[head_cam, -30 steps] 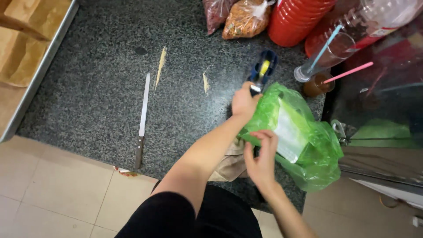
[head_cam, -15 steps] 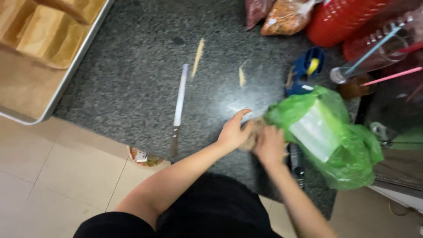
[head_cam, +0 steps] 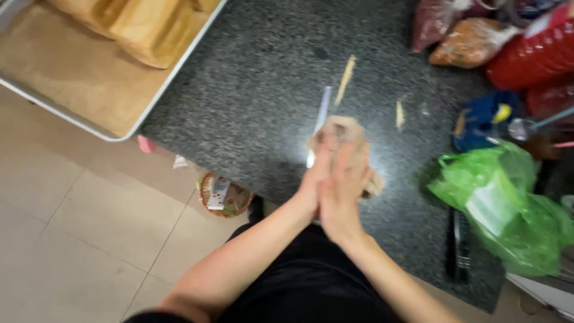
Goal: Pouring whipping cream into a bowl, mixing it with previously whipped cream, and cleaning the countertop.
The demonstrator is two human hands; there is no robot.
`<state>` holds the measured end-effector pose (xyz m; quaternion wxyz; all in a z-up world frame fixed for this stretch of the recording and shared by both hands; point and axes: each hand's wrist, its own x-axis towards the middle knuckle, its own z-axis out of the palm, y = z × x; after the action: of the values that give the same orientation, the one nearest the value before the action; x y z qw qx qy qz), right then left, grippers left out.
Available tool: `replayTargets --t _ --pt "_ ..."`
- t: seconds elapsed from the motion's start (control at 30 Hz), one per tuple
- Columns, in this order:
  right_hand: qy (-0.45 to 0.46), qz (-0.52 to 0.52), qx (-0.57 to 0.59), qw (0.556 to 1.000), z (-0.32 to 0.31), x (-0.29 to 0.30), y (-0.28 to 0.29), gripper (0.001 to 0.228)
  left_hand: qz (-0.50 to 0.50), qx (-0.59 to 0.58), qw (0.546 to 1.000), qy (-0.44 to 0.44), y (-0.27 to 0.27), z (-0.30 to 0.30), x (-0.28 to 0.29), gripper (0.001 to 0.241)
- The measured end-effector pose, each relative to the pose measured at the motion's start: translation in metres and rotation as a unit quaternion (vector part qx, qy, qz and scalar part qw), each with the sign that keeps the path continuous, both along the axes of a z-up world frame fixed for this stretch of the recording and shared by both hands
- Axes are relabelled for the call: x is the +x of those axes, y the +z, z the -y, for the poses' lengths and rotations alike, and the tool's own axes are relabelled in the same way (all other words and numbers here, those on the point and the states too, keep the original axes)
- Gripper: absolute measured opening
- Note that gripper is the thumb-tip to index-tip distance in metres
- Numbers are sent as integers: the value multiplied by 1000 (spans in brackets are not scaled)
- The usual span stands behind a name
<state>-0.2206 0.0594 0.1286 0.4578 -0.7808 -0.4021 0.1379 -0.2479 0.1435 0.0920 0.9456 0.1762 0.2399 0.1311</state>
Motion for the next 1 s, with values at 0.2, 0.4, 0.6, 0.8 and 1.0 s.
replayTargets --t 0.2,0.4,0.6,0.8,1.0 --pt "252 28 -41 966 -103 -82 -4 70 9 49 965 257 -75 -98 -119 79" --pt "329 15 -22 944 -138 -105 11 53 -231 11 890 392 -44 -192 -237 82" --pt "-11 112 -137 984 -105 -29 -85 56 -241 48 900 361 -32 -230 -243 74" --pt "-108 69 -229 965 -57 4 -143 60 -251 128 919 277 -40 -221 -191 65" --pt "-171 32 -161 971 -40 14 -160 53 -270 252 888 274 -50 -229 -170 55"
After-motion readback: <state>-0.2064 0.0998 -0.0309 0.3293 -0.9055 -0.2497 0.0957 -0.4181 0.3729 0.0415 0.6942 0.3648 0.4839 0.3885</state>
